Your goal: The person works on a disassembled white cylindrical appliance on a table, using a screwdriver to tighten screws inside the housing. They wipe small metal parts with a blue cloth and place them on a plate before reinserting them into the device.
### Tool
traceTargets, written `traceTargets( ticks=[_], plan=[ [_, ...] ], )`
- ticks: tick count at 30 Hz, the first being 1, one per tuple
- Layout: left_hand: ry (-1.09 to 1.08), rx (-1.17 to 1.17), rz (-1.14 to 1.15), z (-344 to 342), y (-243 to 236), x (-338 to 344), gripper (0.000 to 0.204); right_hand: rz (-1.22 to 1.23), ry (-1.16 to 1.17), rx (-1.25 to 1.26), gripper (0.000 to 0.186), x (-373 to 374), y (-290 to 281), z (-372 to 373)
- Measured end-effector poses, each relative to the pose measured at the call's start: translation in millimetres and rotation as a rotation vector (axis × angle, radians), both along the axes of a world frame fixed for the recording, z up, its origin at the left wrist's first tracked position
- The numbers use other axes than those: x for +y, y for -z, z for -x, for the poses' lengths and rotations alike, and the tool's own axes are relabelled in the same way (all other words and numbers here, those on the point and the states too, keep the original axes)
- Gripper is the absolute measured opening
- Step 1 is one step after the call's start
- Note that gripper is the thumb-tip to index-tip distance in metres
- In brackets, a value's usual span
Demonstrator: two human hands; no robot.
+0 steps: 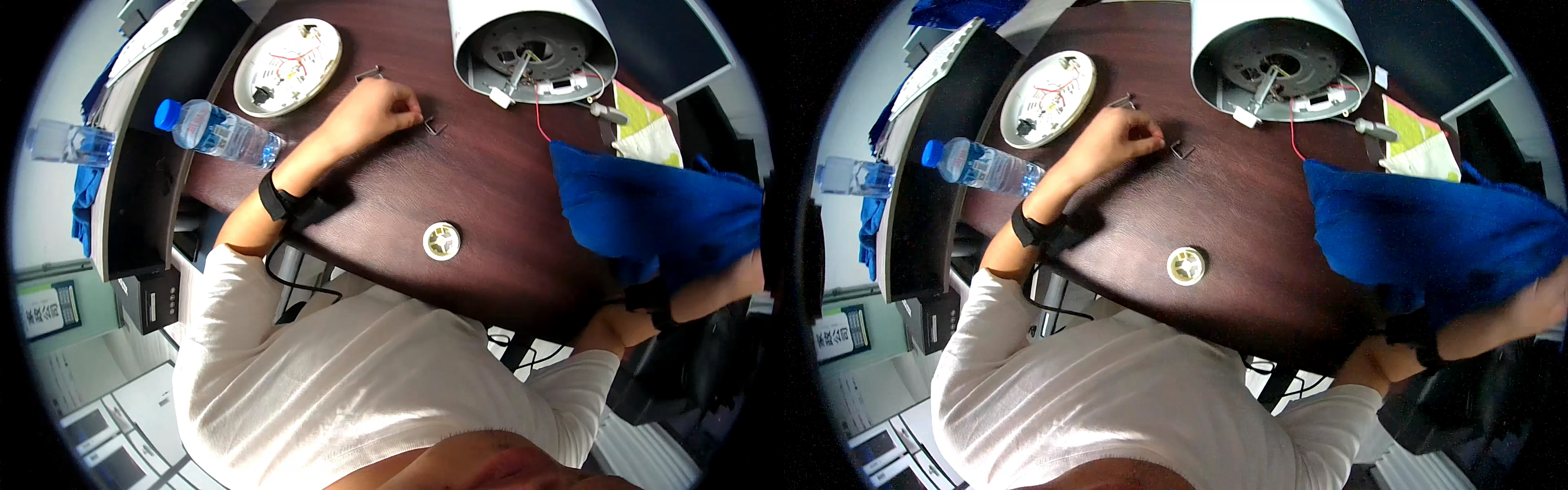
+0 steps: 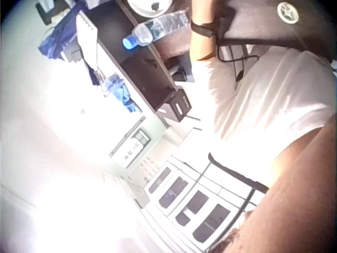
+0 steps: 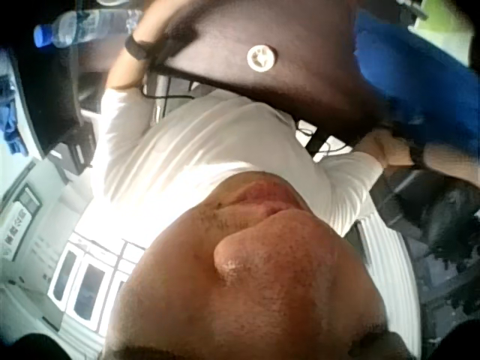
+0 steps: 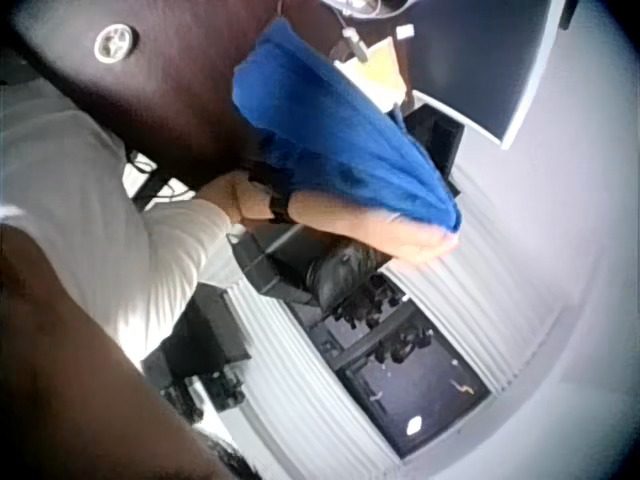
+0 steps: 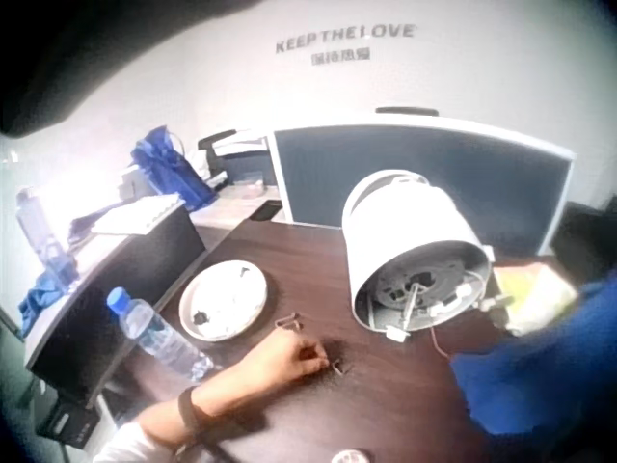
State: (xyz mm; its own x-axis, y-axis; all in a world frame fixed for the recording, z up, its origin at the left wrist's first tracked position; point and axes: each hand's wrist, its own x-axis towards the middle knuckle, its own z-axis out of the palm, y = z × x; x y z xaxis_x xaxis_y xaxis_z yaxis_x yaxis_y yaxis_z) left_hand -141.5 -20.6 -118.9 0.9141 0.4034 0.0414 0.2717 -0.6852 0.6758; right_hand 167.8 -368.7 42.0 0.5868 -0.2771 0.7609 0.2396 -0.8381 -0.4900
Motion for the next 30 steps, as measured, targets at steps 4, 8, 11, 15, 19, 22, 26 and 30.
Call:
traceTargets(
  ticks=[4, 8, 11, 15, 19, 22, 26, 30],
  plan=[
    [-0.011, -0.081, -0.050, -4, 5, 13, 0.013, 0.106, -0.421, 0.021, 0.029, -18, 16, -13],
    [-0.076, -0.092, -0.137, 5, 10, 21, 0.017, 0.224, -0.928, 0.288, 0.017, -25, 44, -38],
    [-0.086, -0.038, -0.141, 13, 15, 25, 0.019, 0.164, -1.187, 0.546, 0.015, -15, 85, -28],
    [-0.037, -0.006, -0.163, 14, 22, 27, 0.017, 0.024, -1.271, 0.792, 0.016, 8, 122, 3],
    [-0.102, -0.046, -0.224, 17, 21, 30, 0.018, 0.212, -1.365, 0.740, 0.015, 28, 133, 25],
    [-0.173, -0.205, -0.103, 28, 14, 38, 0.017, 0.194, -1.455, 0.865, 0.016, 39, 136, 31],
    [-0.372, -0.244, -0.161, 56, 6, 55, 0.016, 0.156, -1.455, 0.942, 0.017, 45, 141, 36],
    [-0.551, -0.285, -0.256, 85, 7, 71, 0.015, 0.122, -1.366, 0.955, 0.024, 46, 154, 51]
  ],
)
